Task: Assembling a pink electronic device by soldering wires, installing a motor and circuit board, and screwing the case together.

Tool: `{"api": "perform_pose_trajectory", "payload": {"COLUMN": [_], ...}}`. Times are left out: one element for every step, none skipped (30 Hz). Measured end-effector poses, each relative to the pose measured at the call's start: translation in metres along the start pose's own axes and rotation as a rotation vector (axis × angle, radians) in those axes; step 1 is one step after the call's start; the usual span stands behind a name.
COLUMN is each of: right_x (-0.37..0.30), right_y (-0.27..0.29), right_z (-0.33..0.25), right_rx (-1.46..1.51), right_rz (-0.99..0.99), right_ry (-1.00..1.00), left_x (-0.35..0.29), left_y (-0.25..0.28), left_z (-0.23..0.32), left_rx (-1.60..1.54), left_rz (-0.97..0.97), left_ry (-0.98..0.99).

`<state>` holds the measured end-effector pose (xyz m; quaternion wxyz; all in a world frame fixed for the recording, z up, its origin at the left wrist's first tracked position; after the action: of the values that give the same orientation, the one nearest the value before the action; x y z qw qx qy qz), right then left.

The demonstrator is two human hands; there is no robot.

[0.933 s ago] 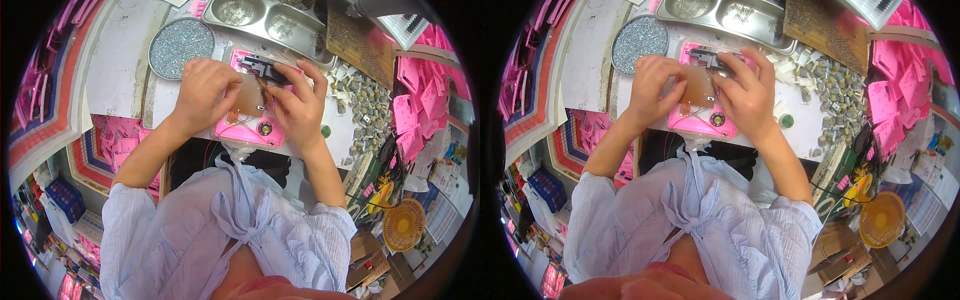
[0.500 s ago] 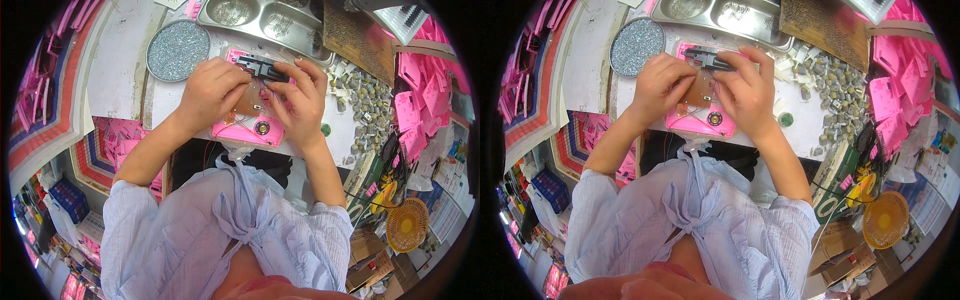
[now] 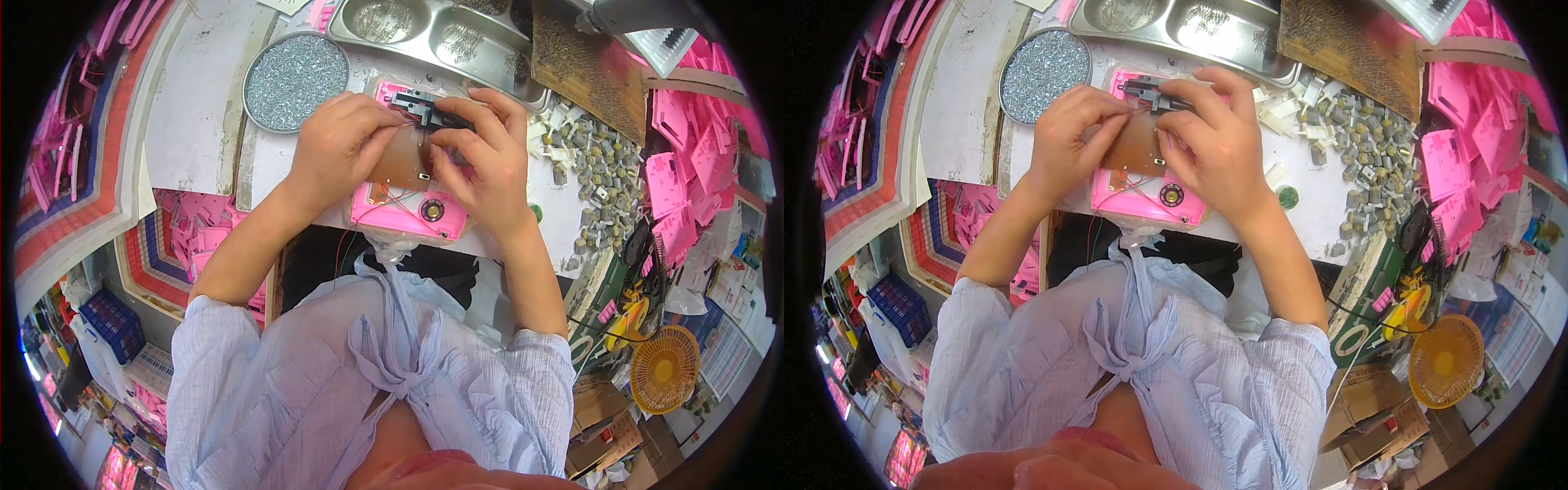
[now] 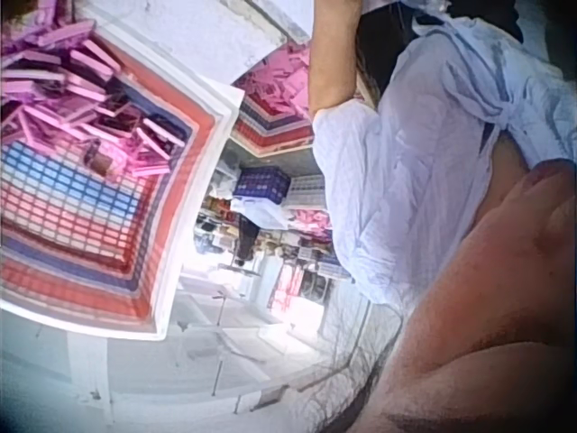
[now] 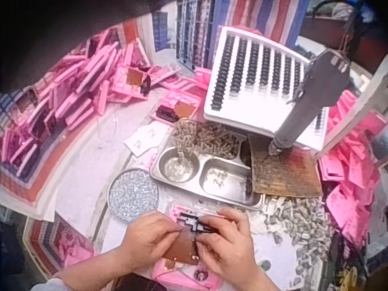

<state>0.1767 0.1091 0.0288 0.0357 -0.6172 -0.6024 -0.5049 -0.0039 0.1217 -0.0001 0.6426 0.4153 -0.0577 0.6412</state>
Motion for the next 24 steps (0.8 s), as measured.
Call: {"api": "perform_pose_trajectory", "payload": {"right_x": [0.0,0.001,0.001,0.001,0.001,0.002,0.002,0.002,0.003,0.005,0.006,0.007,0.008,0.01,0.011,0.012,0.012,0.013,0.012,0.012,0.013,0.013,0.013,0.013], "right_y": [-0.001,-0.002,-0.003,-0.004,-0.005,-0.007,-0.01,-0.012,-0.016,-0.02,-0.024,-0.027,-0.031,-0.034,-0.036,-0.038,-0.041,-0.042,-0.045,-0.046,-0.045,-0.043,-0.041,-0.039], "right_z": [0.0,0.0,-0.001,-0.001,-0.001,-0.002,-0.003,-0.004,-0.005,-0.006,-0.007,-0.009,-0.011,-0.012,-0.014,-0.015,-0.016,-0.017,-0.016,-0.017,-0.018,-0.017,-0.017,-0.016], "right_rx": [-0.003,-0.006,-0.006,-0.006,-0.005,-0.014,-0.022,-0.03,-0.046,-0.063,-0.082,-0.109,-0.136,-0.162,-0.186,-0.21,-0.232,-0.223,-0.214,-0.205,-0.203,-0.201,-0.199,-0.202], "right_rz": [-0.001,-0.001,0.002,0.005,0.007,0.004,0.0,-0.003,-0.008,-0.013,-0.018,-0.019,-0.019,-0.02,-0.031,-0.042,-0.054,-0.042,-0.03,-0.019,-0.012,-0.005,0.001,0.013], "right_ry": [0.001,0.002,0.007,0.012,0.017,0.023,0.028,0.032,0.037,0.042,0.047,0.054,0.061,0.069,0.081,0.094,0.107,0.127,0.147,0.167,0.178,0.188,0.198,0.201], "left_x": [-0.001,-0.001,-0.002,-0.003,-0.004,-0.004,-0.004,-0.005,-0.005,-0.006,-0.006,-0.007,-0.008,-0.008,-0.009,-0.009,-0.01,-0.011,-0.011,-0.012,-0.012,-0.012,-0.012,-0.012], "left_y": [0.003,0.005,0.006,0.008,0.009,0.011,0.012,0.013,0.014,0.014,0.014,0.014,0.014,0.014,0.013,0.012,0.012,0.012,0.011,0.01,0.01,0.009,0.008,0.01], "left_z": [-0.001,-0.001,-0.002,-0.002,-0.002,-0.004,-0.004,-0.005,-0.005,-0.005,-0.006,-0.007,-0.008,-0.009,-0.01,-0.011,-0.012,-0.015,-0.018,-0.021,-0.024,-0.028,-0.03,-0.03], "left_rx": [0.004,0.007,0.024,0.041,0.059,0.072,0.086,0.1,0.098,0.096,0.091,0.089,0.086,0.085,0.067,0.049,0.032,0.008,-0.017,-0.043,-0.062,-0.082,-0.101,-0.086], "left_rz": [0.008,0.015,0.021,0.027,0.034,0.026,0.017,0.008,-0.004,-0.016,-0.029,-0.031,-0.033,-0.035,-0.045,-0.055,-0.064,-0.078,-0.093,-0.106,-0.098,-0.089,-0.081,-0.089], "left_ry": [0.008,0.015,0.022,0.03,0.038,0.071,0.103,0.136,0.17,0.203,0.236,0.267,0.297,0.328,0.361,0.394,0.427,0.485,0.543,0.601,0.602,0.602,0.602,0.605]}}
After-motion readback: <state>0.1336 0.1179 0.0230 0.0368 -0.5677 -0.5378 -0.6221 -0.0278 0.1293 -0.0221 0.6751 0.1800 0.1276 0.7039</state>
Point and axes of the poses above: each hand's wrist, its own x-axis towards the middle knuckle, its own y-axis out of the back of the hand, z = x × y, the point moved 6 cm from there along x, towards the middle knuckle, and after that the axes turned 11 degrees about z, right-handed, at the moved point
